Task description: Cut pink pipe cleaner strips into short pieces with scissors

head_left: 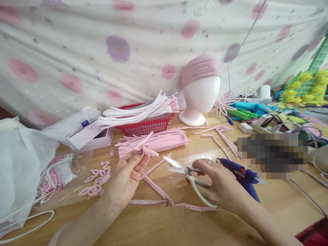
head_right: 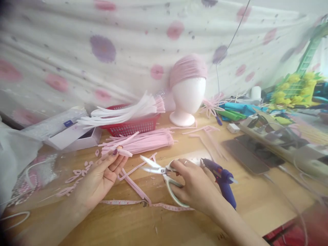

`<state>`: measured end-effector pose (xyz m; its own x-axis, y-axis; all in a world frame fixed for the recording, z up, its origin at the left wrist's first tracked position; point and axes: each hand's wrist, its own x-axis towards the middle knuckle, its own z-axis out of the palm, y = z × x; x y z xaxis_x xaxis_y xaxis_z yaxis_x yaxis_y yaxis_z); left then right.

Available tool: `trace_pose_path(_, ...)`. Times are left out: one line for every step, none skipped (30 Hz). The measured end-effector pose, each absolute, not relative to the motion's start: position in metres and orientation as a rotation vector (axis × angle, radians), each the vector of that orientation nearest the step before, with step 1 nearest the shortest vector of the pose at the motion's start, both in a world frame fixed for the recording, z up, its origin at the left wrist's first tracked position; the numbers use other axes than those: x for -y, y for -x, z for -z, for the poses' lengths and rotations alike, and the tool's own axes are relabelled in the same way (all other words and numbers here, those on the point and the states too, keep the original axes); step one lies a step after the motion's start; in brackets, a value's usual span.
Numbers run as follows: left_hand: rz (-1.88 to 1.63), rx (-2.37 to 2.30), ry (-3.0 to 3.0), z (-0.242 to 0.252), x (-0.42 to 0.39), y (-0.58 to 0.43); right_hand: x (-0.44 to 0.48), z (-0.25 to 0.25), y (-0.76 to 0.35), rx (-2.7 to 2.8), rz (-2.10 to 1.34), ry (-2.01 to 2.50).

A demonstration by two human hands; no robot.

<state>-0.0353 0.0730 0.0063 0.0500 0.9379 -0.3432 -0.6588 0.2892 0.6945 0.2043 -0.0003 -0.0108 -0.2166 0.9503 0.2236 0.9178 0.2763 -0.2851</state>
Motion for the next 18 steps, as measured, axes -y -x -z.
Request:
trace_pose_path(-1.264,-0.877,-0.356,-0.007,-0.074,0.035,0.000,0.011,-0.205,2.266,-0.143,1.734)
trace_pose_path(-1.256,-0.887,-0.320,-0.008,-0.075,0.034,-0.001,0.009,-0.205,2.313,-0.163,1.777)
trace_pose_path(-1.245,-0.897,-0.292,-0.009,-0.075,0.034,-0.001,0.007,-0.205,2.322,-0.200,1.815)
trace_pose_path(-1.229,-0.899,-0.276,-0.009,-0.076,0.034,-0.001,0.004,-0.206,2.274,-0.259,1.839)
trace_pose_path(-1.213,-0.888,-0.276,-0.009,-0.077,0.035,-0.001,0.001,-0.205,2.173,-0.341,1.842)
trace_pose_path(-1.198,-0.863,-0.287,-0.008,-0.077,0.036,-0.002,-0.002,-0.204,2.037,-0.462,1.813)
trace_pose_path(-1.185,-0.825,-0.306,-0.007,-0.077,0.036,-0.003,-0.004,-0.202,1.885,-0.618,1.747)
trace_pose_path(-1.168,-0.783,-0.329,-0.005,-0.078,0.037,-0.005,-0.004,-0.199,1.741,-0.805,1.641)
trace_pose_path(-1.146,-0.745,-0.356,-0.004,-0.078,0.038,-0.006,-0.002,-0.195,1.614,-1.013,1.494)
trace_pose_path(-1.116,-0.713,-0.381,-0.002,-0.078,0.039,-0.007,0.002,-0.190,1.507,-1.225,1.327)
trace_pose_path(-1.084,-0.688,-0.400,-0.001,-0.078,0.039,-0.008,0.009,-0.185,1.435,-1.416,1.161)
trace_pose_path(-1.053,-0.670,-0.416,0.000,-0.077,0.039,-0.008,0.017,-0.180,1.373,-1.570,1.026)
trace_pose_path(-1.030,-0.659,-0.429,0.000,-0.076,0.039,-0.007,0.026,-0.175,1.334,-1.694,0.946)
trace_pose_path(-1.020,-0.652,-0.441,0.001,-0.075,0.038,-0.005,0.035,-0.171,1.310,-1.771,0.920)
trace_pose_path(-1.021,-0.648,-0.454,0.001,-0.074,0.037,-0.002,0.043,-0.168,1.278,-1.815,0.902)
trace_pose_path(-1.026,-0.649,-0.468,0.001,-0.072,0.036,0.000,0.049,-0.166,1.260,-1.838,0.900)
trace_pose_path(-1.032,-0.655,-0.483,0.001,-0.070,0.035,0.003,0.053,-0.165,1.250,-1.830,0.911)
trace_pose_path(-1.042,-0.661,-0.493,0.002,-0.069,0.034,0.005,0.055,-0.164,1.252,-1.811,0.924)
